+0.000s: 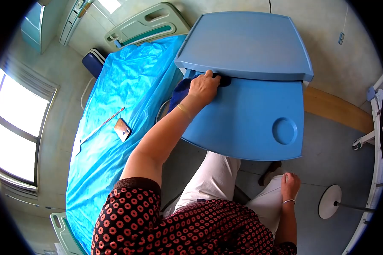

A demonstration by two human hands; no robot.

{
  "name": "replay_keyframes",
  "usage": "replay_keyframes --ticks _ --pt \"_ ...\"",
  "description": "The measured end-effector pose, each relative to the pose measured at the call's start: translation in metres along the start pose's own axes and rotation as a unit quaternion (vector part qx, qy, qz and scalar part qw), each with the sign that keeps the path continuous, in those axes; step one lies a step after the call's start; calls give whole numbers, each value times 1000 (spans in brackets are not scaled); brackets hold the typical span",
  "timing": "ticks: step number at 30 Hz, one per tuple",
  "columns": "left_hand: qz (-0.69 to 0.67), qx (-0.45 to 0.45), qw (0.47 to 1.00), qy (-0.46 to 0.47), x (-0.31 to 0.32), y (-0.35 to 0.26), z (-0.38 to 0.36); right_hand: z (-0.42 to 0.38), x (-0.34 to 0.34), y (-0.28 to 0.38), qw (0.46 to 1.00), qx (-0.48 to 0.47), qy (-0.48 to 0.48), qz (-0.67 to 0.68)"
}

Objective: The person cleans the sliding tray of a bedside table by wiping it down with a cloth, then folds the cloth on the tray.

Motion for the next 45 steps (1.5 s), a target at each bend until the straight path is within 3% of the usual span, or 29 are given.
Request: replay_keyframes --ticks 6,8,13,18,24,29,34,45 --pt "-24 -5 1000 14 -1 12 -4 -3 -2 -8 1000 -7 -3 -3" --pt "-8 -105 994 16 4 16 -13 -6 -4 -8 1000 4 0 -1" --pt "9 -159 987 32 13 18 -4 -1 -3 -3 1000 3 -5 17" --pt "-7 -124 991 48 7 -7 5 1 -1 0 1000 10 0 3" --pt "-130 3 991 36 -13 -77 5 1 -2 0 999 -17 13 -33" --pt "-137 42 989 21 -24 -70 -3 -2 1 -4 1000 -18 3 -26" --pt "-93 -79 993 -1 -5 -10 -3 0 -2 -1 1000 -13 -4 -24" --pt "-8 -150 988 39 5 15 -5 -5 -3 -7 1000 7 -18 11"
Point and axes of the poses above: each hand's wrist, its own z-axis towards the middle knuckle, its own x-axis out of the palm, y = z × x, the point moved 2 cm from there along z, towards the middle knuckle, and after that the axes turned 13 degrees about -y, right-handed, at the moved point
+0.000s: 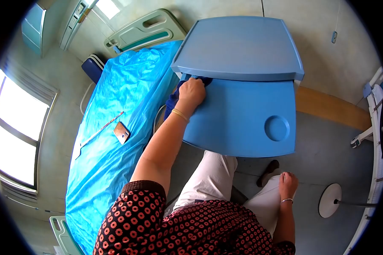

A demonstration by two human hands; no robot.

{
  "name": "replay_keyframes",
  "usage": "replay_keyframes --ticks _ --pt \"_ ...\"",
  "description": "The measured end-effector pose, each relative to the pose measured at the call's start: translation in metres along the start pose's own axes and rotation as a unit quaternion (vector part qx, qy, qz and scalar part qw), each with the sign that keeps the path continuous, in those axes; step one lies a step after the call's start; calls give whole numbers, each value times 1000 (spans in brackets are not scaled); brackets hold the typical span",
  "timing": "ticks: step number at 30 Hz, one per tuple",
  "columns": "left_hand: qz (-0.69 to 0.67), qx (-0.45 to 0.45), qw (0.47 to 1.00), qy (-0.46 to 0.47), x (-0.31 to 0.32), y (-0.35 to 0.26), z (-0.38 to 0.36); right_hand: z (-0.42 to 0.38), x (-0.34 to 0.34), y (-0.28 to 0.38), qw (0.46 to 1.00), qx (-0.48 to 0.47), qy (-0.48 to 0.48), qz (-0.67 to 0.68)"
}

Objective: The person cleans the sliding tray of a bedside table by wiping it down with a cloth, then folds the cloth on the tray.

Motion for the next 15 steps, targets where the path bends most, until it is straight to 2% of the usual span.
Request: replay_keyframes --ticks 7,11,15 --pt "-99 156 982 -28 -13 -88 -27 6 -1 9 999 -24 15 -27" --pt "-189 262 945 -51 -27 -96 -69 3 2 1 999 -27 18 -33" --pt "-232 280 930 -54 -37 -103 -100 3 0 2 1000 -18 -6 -16"
Point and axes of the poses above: each hand's wrist, its own z-axis towards the middle knuckle, its own x-axis out of the palm, y = z × x, the point moved 2 cm from there along z, towards the middle knuckle, and after that the axes turned 13 degrees about -y, right-handed, at the moved point
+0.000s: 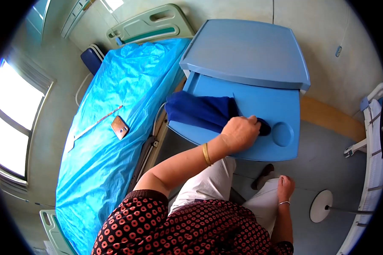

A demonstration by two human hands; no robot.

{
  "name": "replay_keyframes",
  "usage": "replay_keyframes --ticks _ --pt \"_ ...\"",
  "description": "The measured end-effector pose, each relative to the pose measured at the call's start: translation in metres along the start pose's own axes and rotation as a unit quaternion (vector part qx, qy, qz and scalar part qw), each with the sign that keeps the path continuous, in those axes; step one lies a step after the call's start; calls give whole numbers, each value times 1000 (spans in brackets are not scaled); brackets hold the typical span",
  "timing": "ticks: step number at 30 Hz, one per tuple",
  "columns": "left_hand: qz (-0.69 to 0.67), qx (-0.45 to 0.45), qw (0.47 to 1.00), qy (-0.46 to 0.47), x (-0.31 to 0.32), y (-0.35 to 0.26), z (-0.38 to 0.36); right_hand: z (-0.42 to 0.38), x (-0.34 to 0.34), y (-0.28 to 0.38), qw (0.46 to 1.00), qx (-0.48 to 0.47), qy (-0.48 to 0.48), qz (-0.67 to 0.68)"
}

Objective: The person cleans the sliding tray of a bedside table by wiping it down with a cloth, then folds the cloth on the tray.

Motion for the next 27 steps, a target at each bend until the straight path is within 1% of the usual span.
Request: replay_keyframes --ticks 1,2,3,4,5,6,7,8,9,10,11,12,13,14,15,16,18,20,23,24,26,27 --pt "-9 -4 1000 -4 1 -4 1 -2 6 -8 991 99 8 88" --pt "-16 -13 1000 -11 3 -9 2 -4 11 -18 965 198 15 174" --pt "-35 0 999 -24 6 -16 3 -2 9 -23 968 190 16 165" --pt "-52 12 998 -38 9 -24 5 1 5 -29 925 267 -42 267" --pt "-71 24 996 -43 15 -35 7 4 1 -35 861 338 -100 366" --pt "-90 37 994 -48 21 -48 8 12 -13 -30 866 333 -101 359" --pt "-104 51 993 -29 24 -59 11 25 -38 -19 849 335 -140 383" --pt "-109 52 992 -21 29 -67 14 37 -64 -6 830 336 -181 406" --pt "-127 33 991 -8 26 -70 16 48 -87 11 835 333 -185 398" --pt "-144 13 989 4 22 -73 19 61 -112 33 849 297 -205 386" --pt "-151 13 988 -1 19 -73 17 71 -129 53 861 259 -224 376" --pt "-171 23 983 -59 11 -69 12 77 -137 64 864 255 -226 371" --pt "-190 33 975 -115 2 -63 5 83 -144 77 893 172 -198 364" --pt "-204 25 972 -110 -10 -56 -1 88 -149 91 916 90 -167 354" --pt "-183 23 974 -128 -21 -47 -8 94 -155 110 941 -15 -158 299" --pt "-174 13 973 -148 -25 -35 -16 98 -160 130 953 -119 -146 238" --pt "-138 -12 977 -164 -35 -14 -34 105 -159 158 950 -224 -126 176" --pt "-117 -12 977 -178 -42 3 -53 107 -149 169 945 -268 -101 157" --pt "-79 -25 981 -174 -50 15 -70 108 -136 158 940 -268 -128 168" --pt "-64 -29 982 -178 -51 17 -73 108 -139 156 940 -267 -129 165" --pt "-42 -49 984 -163 -53 24 -78 109 -144 154 949 -235 -95 186" --pt "-38 -64 985 -159 -54 26 -79 110 -147 152 947 -245 -116 174"
Point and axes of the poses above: each hand's wrist, its own z-axis towards the middle knuckle, its own x-axis out of the palm, y = z × x, the point moved 2 cm from there along z, towards the middle knuckle, and after that the axes turned 13 degrees about -y, right-handed, at the moved point
